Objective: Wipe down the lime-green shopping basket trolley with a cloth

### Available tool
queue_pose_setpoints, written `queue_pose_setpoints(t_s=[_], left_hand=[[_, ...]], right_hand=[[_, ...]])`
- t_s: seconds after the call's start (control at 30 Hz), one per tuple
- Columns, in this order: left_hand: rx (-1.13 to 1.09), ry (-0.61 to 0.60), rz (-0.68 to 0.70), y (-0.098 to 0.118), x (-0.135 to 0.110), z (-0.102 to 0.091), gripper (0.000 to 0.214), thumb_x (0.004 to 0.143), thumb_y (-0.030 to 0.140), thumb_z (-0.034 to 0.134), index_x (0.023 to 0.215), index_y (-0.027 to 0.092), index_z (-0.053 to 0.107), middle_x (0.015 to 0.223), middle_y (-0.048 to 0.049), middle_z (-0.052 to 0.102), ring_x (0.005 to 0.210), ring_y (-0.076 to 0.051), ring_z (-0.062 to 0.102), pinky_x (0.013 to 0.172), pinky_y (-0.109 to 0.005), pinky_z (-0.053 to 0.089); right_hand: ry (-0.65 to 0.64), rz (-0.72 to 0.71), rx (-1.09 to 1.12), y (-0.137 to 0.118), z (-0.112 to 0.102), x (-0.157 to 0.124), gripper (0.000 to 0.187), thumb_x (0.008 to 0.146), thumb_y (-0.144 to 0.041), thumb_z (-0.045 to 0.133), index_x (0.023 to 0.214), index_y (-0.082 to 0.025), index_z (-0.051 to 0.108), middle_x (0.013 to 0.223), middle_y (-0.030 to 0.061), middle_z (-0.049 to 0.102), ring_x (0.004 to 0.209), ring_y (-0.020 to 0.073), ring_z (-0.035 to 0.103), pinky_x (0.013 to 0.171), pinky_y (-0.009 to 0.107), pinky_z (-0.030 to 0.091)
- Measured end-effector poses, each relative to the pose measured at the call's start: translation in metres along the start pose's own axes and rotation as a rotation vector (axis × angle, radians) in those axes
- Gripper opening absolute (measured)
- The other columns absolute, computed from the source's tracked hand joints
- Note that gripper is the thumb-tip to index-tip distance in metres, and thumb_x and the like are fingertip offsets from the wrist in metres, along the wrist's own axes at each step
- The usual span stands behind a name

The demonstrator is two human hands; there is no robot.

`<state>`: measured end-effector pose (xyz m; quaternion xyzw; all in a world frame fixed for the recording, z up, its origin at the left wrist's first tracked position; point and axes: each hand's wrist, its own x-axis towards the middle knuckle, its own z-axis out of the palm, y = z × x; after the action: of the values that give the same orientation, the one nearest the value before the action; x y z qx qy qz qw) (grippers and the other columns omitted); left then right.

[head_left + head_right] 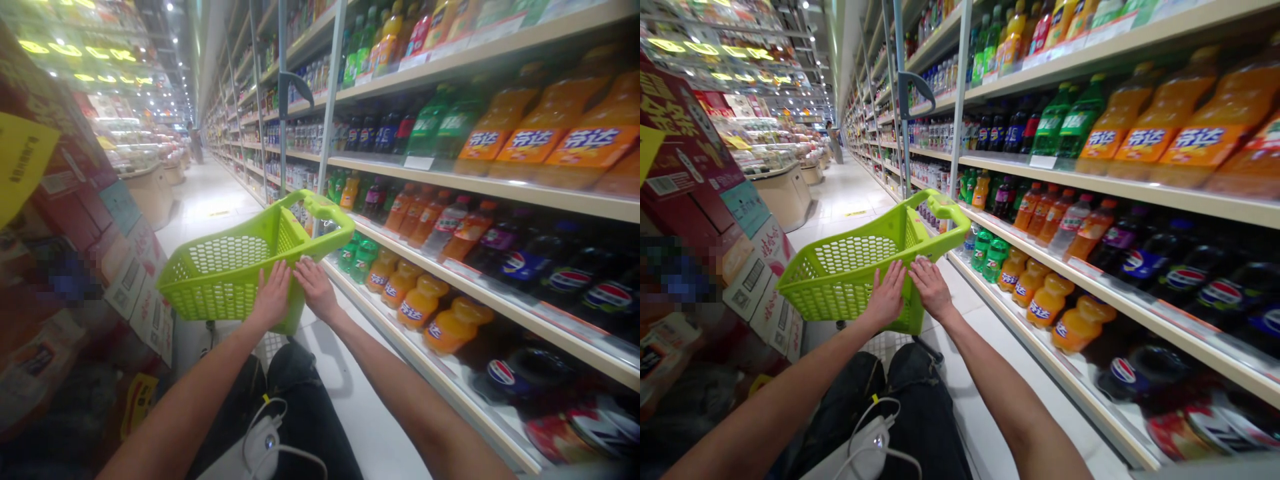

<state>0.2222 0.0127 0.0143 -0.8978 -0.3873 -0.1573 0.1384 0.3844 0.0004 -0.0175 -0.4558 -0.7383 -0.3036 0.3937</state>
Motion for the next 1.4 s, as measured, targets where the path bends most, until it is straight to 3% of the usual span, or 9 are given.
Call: queue_pose_setpoints(t_s=[0.23, 0.37, 0.53, 0.67, 0.93, 1.1, 1.2, 1.27, 1.4], left_hand=[[0.004, 0.021, -0.113, -0.013, 0.003, -0.007, 0.074, 0.07, 0.013, 0.042, 0.139, 0.005, 0.018, 0.149, -0.0138, 0.012, 0.138, -0.024, 0.007, 0.109, -0.054, 0.01], [0.005, 0.003, -0.119, -0.012, 0.002, -0.005, 0.072, 0.07, 0.015, 0.042, 0.139, 0.006, 0.02, 0.149, -0.0142, 0.014, 0.138, -0.024, 0.007, 0.109, -0.053, 0.01], [-0.001, 0.011, -0.085, -0.012, -0.005, -0.002, 0.07, 0.071, 0.016, 0.041, 0.138, 0.006, 0.021, 0.149, -0.0137, 0.015, 0.138, -0.023, 0.009, 0.109, -0.053, 0.01], [0.005, -0.013, -0.071, -0.017, -0.012, -0.002, 0.069, 0.071, 0.015, 0.04, 0.138, 0.007, 0.023, 0.148, -0.013, 0.017, 0.138, -0.023, 0.01, 0.108, -0.053, 0.012], [0.013, 0.022, -0.206, -0.035, -0.014, -0.003, 0.072, 0.07, 0.013, 0.042, 0.138, 0.006, 0.021, 0.148, -0.0146, 0.016, 0.137, -0.024, 0.012, 0.109, -0.052, 0.013], [-0.005, -0.008, -0.209, -0.041, -0.018, -0.002, 0.07, 0.071, 0.014, 0.04, 0.138, 0.006, 0.023, 0.147, -0.0144, 0.02, 0.137, -0.024, 0.015, 0.108, -0.053, 0.013], [-0.014, -0.018, -0.234, -0.046, -0.021, -0.002, 0.07, 0.071, 0.015, 0.041, 0.138, 0.006, 0.024, 0.147, -0.0142, 0.021, 0.136, -0.024, 0.017, 0.108, -0.053, 0.014], [-0.018, -0.027, -0.29, -0.051, -0.022, -0.002, 0.071, 0.07, 0.015, 0.041, 0.138, 0.006, 0.023, 0.147, -0.0141, 0.021, 0.136, -0.024, 0.018, 0.108, -0.053, 0.015], [-0.018, -0.04, -0.331, -0.059, -0.025, 0.0, 0.073, 0.069, 0.014, 0.041, 0.139, 0.007, 0.021, 0.147, -0.0127, 0.02, 0.136, -0.024, 0.017, 0.107, -0.055, 0.017]], right_hand=[[0.225, 0.211, -0.083, 0.035, -0.025, 0.037, 0.045, 0.087, -0.01, 0.033, 0.128, -0.021, 0.046, 0.135, 0.0098, 0.045, 0.134, 0.0207, 0.023, 0.107, 0.052, 0.022], [0.111, 0.154, -0.044, 0.024, -0.011, 0.043, 0.044, 0.086, -0.01, 0.034, 0.125, -0.021, 0.05, 0.132, 0.0086, 0.048, 0.134, 0.0203, 0.024, 0.108, 0.049, 0.024], [-0.027, 0.001, -0.01, -0.008, 0.012, 0.025, 0.039, 0.086, -0.009, 0.035, 0.118, -0.02, 0.057, 0.128, 0.0078, 0.053, 0.132, 0.0196, 0.029, 0.106, 0.046, 0.03], [-0.099, -0.091, 0.015, -0.015, 0.014, 0.016, 0.04, 0.086, -0.007, 0.034, 0.117, -0.018, 0.057, 0.126, 0.0088, 0.055, 0.13, 0.0195, 0.034, 0.103, 0.045, 0.034], [0.06, 0.125, -0.016, 0.001, -0.001, 0.049, 0.043, 0.086, -0.009, 0.034, 0.124, -0.018, 0.051, 0.132, 0.0105, 0.049, 0.133, 0.0214, 0.025, 0.107, 0.05, 0.026], [-0.075, -0.048, 0.054, -0.024, 0.016, 0.045, 0.04, 0.085, -0.007, 0.036, 0.116, -0.018, 0.058, 0.126, 0.0085, 0.055, 0.131, 0.019, 0.032, 0.107, 0.045, 0.03], [-0.088, -0.122, 0.074, -0.033, 0.013, 0.047, 0.039, 0.085, -0.008, 0.035, 0.116, -0.018, 0.058, 0.126, 0.0084, 0.055, 0.131, 0.0182, 0.03, 0.105, 0.042, 0.033], [-0.031, -0.069, 0.042, -0.023, -0.001, 0.057, 0.041, 0.085, -0.009, 0.034, 0.119, -0.019, 0.055, 0.129, 0.0077, 0.052, 0.133, 0.0185, 0.028, 0.106, 0.044, 0.031], [0.097, 0.17, -0.099, 0.025, -0.033, 0.08, 0.044, 0.083, -0.01, 0.036, 0.124, -0.019, 0.051, 0.135, 0.0101, 0.045, 0.134, 0.0244, 0.024, 0.106, 0.056, 0.019]])
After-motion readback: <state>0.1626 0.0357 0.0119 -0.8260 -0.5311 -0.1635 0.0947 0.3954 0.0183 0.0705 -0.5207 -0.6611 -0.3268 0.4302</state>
